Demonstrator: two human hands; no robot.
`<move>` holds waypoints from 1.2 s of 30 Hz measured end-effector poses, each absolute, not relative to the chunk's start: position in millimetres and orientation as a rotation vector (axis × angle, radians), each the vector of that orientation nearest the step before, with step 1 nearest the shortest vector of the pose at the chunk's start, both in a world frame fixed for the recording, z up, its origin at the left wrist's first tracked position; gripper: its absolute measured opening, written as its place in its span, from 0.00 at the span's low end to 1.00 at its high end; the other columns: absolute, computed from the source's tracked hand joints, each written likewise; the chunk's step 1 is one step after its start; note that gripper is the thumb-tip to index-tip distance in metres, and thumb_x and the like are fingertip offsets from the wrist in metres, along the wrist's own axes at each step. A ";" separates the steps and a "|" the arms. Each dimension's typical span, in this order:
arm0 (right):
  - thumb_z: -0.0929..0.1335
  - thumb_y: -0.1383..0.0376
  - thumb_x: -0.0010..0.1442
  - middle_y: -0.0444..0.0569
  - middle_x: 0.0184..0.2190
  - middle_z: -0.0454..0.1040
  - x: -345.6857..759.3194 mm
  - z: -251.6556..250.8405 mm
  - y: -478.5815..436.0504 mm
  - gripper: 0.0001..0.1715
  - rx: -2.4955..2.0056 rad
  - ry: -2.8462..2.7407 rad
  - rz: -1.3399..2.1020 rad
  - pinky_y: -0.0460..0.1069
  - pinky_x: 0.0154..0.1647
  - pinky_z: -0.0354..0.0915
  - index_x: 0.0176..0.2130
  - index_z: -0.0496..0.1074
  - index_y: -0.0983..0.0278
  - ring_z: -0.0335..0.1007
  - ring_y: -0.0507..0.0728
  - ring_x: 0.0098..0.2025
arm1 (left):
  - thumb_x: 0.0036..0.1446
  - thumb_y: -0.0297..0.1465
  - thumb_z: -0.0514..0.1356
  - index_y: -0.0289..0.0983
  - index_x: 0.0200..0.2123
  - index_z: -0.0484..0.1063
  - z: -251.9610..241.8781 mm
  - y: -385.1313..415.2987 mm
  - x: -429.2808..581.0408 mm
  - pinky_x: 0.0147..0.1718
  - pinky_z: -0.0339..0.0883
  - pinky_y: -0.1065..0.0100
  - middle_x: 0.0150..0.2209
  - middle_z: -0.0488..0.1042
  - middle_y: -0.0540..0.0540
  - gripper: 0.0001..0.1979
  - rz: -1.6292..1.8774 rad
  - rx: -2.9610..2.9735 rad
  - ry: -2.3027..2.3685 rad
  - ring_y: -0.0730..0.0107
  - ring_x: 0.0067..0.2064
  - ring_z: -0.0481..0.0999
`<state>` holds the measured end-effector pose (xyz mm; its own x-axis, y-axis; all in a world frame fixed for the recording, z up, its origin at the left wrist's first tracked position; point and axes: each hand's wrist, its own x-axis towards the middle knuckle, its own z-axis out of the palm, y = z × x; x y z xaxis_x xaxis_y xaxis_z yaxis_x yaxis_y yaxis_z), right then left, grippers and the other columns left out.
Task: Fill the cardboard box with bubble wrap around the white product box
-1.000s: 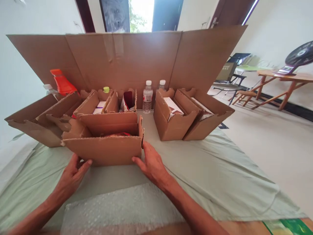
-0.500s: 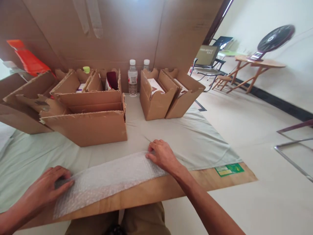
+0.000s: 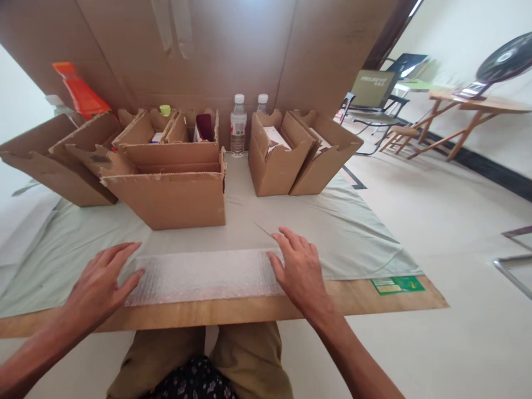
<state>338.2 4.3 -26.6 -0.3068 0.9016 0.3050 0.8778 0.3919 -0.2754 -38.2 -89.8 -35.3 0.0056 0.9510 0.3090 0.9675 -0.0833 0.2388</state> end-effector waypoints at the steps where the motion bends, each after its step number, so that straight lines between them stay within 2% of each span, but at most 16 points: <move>1: 0.65 0.66 0.65 0.61 0.62 0.70 324.9 -28.0 -2.5 0.22 -1.465 -2.268 0.068 0.68 0.60 0.62 0.57 0.72 0.63 0.68 0.72 0.60 | 0.65 0.39 0.52 0.37 0.59 0.70 -38.2 -91.8 -24.7 0.57 0.66 0.45 0.59 0.72 0.33 0.23 -0.658 -2.244 -2.027 0.43 0.59 0.72; 5: 0.64 0.72 0.63 0.57 0.65 0.69 255.0 -38.9 -25.5 0.28 -1.079 -2.593 0.278 0.63 0.59 0.66 0.61 0.70 0.59 0.65 0.67 0.65 | 0.65 0.34 0.54 0.37 0.63 0.69 -59.9 -90.7 21.6 0.64 0.60 0.42 0.66 0.67 0.34 0.25 -0.640 -2.539 -1.897 0.43 0.68 0.63; 7: 0.64 0.70 0.66 0.55 0.65 0.68 243.2 -48.2 -26.3 0.26 -0.928 -2.704 0.348 0.62 0.62 0.63 0.61 0.70 0.60 0.63 0.64 0.66 | 0.65 0.36 0.55 0.36 0.64 0.68 -69.2 -90.6 25.3 0.66 0.57 0.39 0.67 0.66 0.35 0.26 -0.586 -2.642 -1.928 0.42 0.69 0.62; 9: 0.64 0.66 0.68 0.55 0.66 0.68 264.2 -57.4 -21.8 0.23 -1.006 -2.700 0.339 0.64 0.64 0.60 0.61 0.71 0.61 0.62 0.65 0.67 | 0.66 0.39 0.54 0.39 0.65 0.67 -73.3 -94.4 13.8 0.67 0.54 0.39 0.69 0.64 0.37 0.26 -0.575 -2.704 -1.982 0.44 0.70 0.60; 11: 0.64 0.63 0.68 0.57 0.65 0.69 310.3 -63.5 -16.2 0.23 -1.265 -2.591 0.246 0.66 0.63 0.61 0.60 0.71 0.61 0.64 0.67 0.66 | 0.68 0.40 0.53 0.42 0.65 0.68 -73.2 -100.6 -6.2 0.68 0.54 0.43 0.70 0.63 0.41 0.25 -0.612 -2.716 -2.036 0.47 0.72 0.58; 14: 0.60 0.60 0.70 0.59 0.60 0.74 381.0 -62.3 -9.5 0.22 -1.577 -2.354 0.025 0.67 0.57 0.65 0.56 0.74 0.62 0.69 0.70 0.62 | 0.67 0.41 0.52 0.42 0.58 0.75 -72.2 -105.9 -36.8 0.66 0.58 0.44 0.66 0.69 0.40 0.22 -0.761 -2.535 -2.088 0.46 0.69 0.62; 16: 0.58 0.60 0.71 0.59 0.56 0.77 402.9 -56.7 -7.0 0.23 -1.603 -2.297 -0.036 0.64 0.55 0.66 0.55 0.74 0.63 0.72 0.68 0.58 | 0.65 0.41 0.53 0.41 0.54 0.76 -73.5 -102.4 -51.5 0.65 0.59 0.42 0.62 0.72 0.37 0.21 -0.843 -2.300 -2.152 0.43 0.68 0.64; 20: 0.59 0.62 0.69 0.59 0.60 0.74 382.9 -51.4 2.4 0.23 -1.485 -2.389 0.034 0.62 0.56 0.66 0.59 0.71 0.63 0.70 0.66 0.60 | 0.59 0.44 0.56 0.38 0.48 0.76 -76.0 -85.4 -57.2 0.65 0.57 0.38 0.59 0.73 0.35 0.21 -0.791 -2.051 -2.323 0.38 0.68 0.62; 23: 0.62 0.63 0.64 0.59 0.59 0.74 359.5 -53.2 15.5 0.17 -1.481 -2.430 0.095 0.63 0.54 0.67 0.49 0.75 0.62 0.71 0.68 0.58 | 0.57 0.41 0.55 0.38 0.36 0.75 -69.3 -79.9 -43.5 0.63 0.59 0.39 0.59 0.73 0.33 0.14 -0.811 -2.069 -2.358 0.36 0.68 0.62; 25: 0.63 0.63 0.61 0.58 0.56 0.76 355.3 -50.9 19.2 0.11 -1.467 -2.417 0.117 0.63 0.52 0.68 0.38 0.74 0.61 0.73 0.67 0.55 | 0.56 0.39 0.54 0.40 0.31 0.72 -60.1 -83.8 -34.8 0.59 0.65 0.43 0.56 0.76 0.34 0.11 -0.877 -2.090 -2.384 0.40 0.63 0.69; 27: 0.63 0.62 0.62 0.55 0.46 0.80 357.7 -43.4 13.5 0.09 -1.466 -2.373 0.206 0.60 0.47 0.70 0.33 0.71 0.59 0.77 0.65 0.47 | 0.56 0.40 0.54 0.41 0.32 0.71 -48.0 -92.2 -34.5 0.48 0.73 0.51 0.45 0.80 0.40 0.11 -0.930 -2.083 -2.489 0.49 0.49 0.79; 28: 0.63 0.61 0.63 0.53 0.40 0.80 358.9 -38.2 6.6 0.09 -1.476 -2.345 0.292 0.57 0.42 0.71 0.33 0.71 0.59 0.78 0.63 0.41 | 0.56 0.42 0.54 0.42 0.34 0.71 -41.0 -96.8 -38.9 0.42 0.74 0.56 0.40 0.81 0.43 0.11 -0.959 -2.065 -2.550 0.54 0.41 0.80; 30: 0.63 0.59 0.64 0.48 0.31 0.79 355.5 -27.7 -14.0 0.09 -1.475 -2.280 0.541 0.53 0.33 0.70 0.37 0.72 0.58 0.76 0.60 0.30 | 0.56 0.45 0.55 0.41 0.41 0.72 -24.9 -103.6 -57.2 0.35 0.72 0.61 0.33 0.79 0.47 0.16 -1.000 -2.012 -2.638 0.60 0.33 0.78; 32: 0.63 0.58 0.64 0.47 0.29 0.78 338.7 -21.5 -39.9 0.16 -1.377 -2.241 0.822 0.51 0.29 0.69 0.49 0.73 0.57 0.75 0.58 0.27 | 0.55 0.47 0.55 0.39 0.47 0.72 -5.7 -101.9 -83.6 0.34 0.70 0.62 0.33 0.78 0.48 0.23 -0.948 -1.987 -2.642 0.60 0.33 0.78; 34: 0.63 0.61 0.65 0.47 0.33 0.80 307.3 -22.6 -64.9 0.28 -1.193 -2.250 1.071 0.51 0.30 0.71 0.63 0.67 0.57 0.76 0.58 0.29 | 0.55 0.46 0.54 0.36 0.50 0.72 15.2 -87.9 -109.4 0.35 0.69 0.62 0.31 0.77 0.47 0.26 -0.779 -2.000 -2.594 0.58 0.33 0.78; 36: 0.64 0.64 0.65 0.47 0.37 0.81 267.0 -29.5 -83.6 0.34 -1.041 -2.290 1.233 0.52 0.38 0.74 0.68 0.63 0.54 0.77 0.58 0.33 | 0.55 0.42 0.53 0.34 0.50 0.74 33.3 -62.5 -127.0 0.40 0.70 0.59 0.31 0.77 0.47 0.25 -0.628 -2.034 -2.504 0.57 0.35 0.79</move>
<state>267.0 -83.6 -29.5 -0.6745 0.7369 -0.0446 0.4430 0.3556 -0.8230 -127.0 -62.5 33.3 -0.2276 0.9656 0.1255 0.9105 0.1654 0.3790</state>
